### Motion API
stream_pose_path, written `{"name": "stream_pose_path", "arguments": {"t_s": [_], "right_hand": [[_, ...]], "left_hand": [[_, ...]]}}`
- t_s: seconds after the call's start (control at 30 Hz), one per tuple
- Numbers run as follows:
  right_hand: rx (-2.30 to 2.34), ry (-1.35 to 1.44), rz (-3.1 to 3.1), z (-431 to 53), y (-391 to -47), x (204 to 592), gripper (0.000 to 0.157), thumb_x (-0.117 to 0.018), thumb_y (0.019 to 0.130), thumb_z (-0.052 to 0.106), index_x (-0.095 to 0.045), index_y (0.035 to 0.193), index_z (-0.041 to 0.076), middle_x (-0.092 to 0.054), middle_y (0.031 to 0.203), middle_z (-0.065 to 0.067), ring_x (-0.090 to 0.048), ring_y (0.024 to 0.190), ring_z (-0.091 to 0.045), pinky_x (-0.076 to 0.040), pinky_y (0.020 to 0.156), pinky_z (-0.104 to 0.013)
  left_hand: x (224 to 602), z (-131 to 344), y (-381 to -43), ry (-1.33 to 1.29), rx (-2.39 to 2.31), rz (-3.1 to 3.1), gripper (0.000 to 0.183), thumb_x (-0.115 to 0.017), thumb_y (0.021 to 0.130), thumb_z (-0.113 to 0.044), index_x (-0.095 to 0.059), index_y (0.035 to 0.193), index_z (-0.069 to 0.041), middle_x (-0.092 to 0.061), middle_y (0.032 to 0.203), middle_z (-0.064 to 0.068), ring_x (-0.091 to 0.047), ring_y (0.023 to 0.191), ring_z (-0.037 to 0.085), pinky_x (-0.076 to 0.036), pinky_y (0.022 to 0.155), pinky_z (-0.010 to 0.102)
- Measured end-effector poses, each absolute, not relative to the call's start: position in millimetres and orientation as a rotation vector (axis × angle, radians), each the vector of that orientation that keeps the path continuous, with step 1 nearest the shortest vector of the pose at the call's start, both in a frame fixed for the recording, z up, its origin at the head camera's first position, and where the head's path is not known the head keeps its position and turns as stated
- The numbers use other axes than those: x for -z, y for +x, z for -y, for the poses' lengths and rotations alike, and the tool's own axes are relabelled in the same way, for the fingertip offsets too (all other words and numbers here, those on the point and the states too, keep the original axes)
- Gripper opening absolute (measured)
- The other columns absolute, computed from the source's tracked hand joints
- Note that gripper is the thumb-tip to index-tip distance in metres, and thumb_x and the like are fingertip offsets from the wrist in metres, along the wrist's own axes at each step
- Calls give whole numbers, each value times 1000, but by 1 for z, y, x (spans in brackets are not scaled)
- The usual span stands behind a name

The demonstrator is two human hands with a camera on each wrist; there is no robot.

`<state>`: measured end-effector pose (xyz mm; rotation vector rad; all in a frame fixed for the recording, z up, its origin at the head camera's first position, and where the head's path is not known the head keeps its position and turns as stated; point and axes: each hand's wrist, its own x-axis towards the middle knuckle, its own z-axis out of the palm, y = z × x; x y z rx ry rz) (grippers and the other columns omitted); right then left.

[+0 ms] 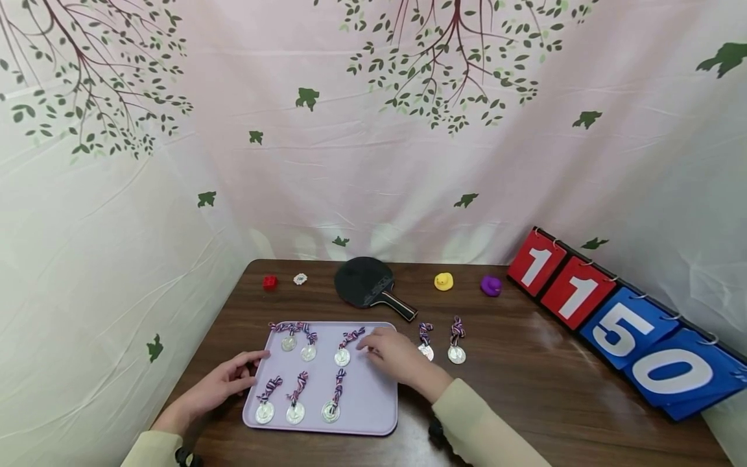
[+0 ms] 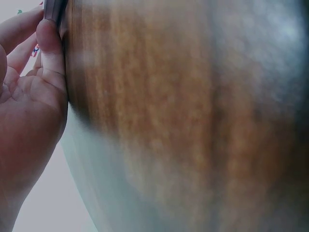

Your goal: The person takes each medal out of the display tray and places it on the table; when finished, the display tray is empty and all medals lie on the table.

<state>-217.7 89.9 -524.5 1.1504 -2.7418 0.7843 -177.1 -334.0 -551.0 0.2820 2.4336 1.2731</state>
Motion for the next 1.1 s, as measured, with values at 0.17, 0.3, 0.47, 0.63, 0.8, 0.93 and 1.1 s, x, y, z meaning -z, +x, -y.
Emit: {"name": "stream_pose_path", "arguments": {"t_s": [0.17,0.3,0.47,0.63,0.8,0.93,1.1], "right_hand": [[-696,1177,2729,-56,-221,525,24,-66,90,15,-70,113,19,-65,102,2,-60,93,-12,-48,82,-31],[-657,1123,2767,-41,-222,528,24,-68,88,19,-70,112,17,-65,97,0,-61,88,-14,-49,76,-32],[-634,1055,2831,-34,-221,533,28,-71,85,26,-70,112,18,-63,97,1,-59,87,-15,-48,75,-34],[-599,1066,2830,-31,-221,535,29,-75,81,29,-71,108,20,-61,95,2,-57,86,-15,-48,74,-34],[-580,1055,2835,-30,-221,536,26,-77,80,26,-71,105,21,-59,93,2,-56,83,-15,-48,71,-34],[-598,1040,2844,-29,-220,536,25,-77,80,24,-70,103,20,-58,94,1,-56,84,-15,-48,73,-34],[-624,1015,2895,-28,-220,538,25,-77,80,24,-68,103,21,-57,96,1,-56,85,-15,-48,75,-34]], "left_hand": [[550,334,-178,284,-1271,-2431,48,-62,93,-24,-48,138,-26,-50,102,10,-52,80,23,-45,65,28],[549,332,-178,304,-1280,-2432,48,-62,93,-22,-47,139,-25,-51,103,10,-51,81,22,-45,66,28],[549,331,-179,305,-1286,-2429,49,-62,93,-21,-47,139,-25,-51,105,9,-51,81,23,-46,67,28],[549,332,-179,287,-1279,-2429,48,-62,93,-23,-48,138,-26,-50,104,10,-51,81,23,-46,66,28],[551,333,-180,281,-1282,-2417,48,-63,92,-24,-48,138,-26,-50,106,12,-51,81,24,-46,65,28],[552,333,-179,280,-1296,-2413,48,-63,92,-24,-48,138,-25,-50,105,12,-51,80,24,-46,65,28],[552,333,-177,277,-1302,-2414,49,-62,92,-22,-48,139,-25,-50,105,11,-52,79,23,-46,65,28]]}}
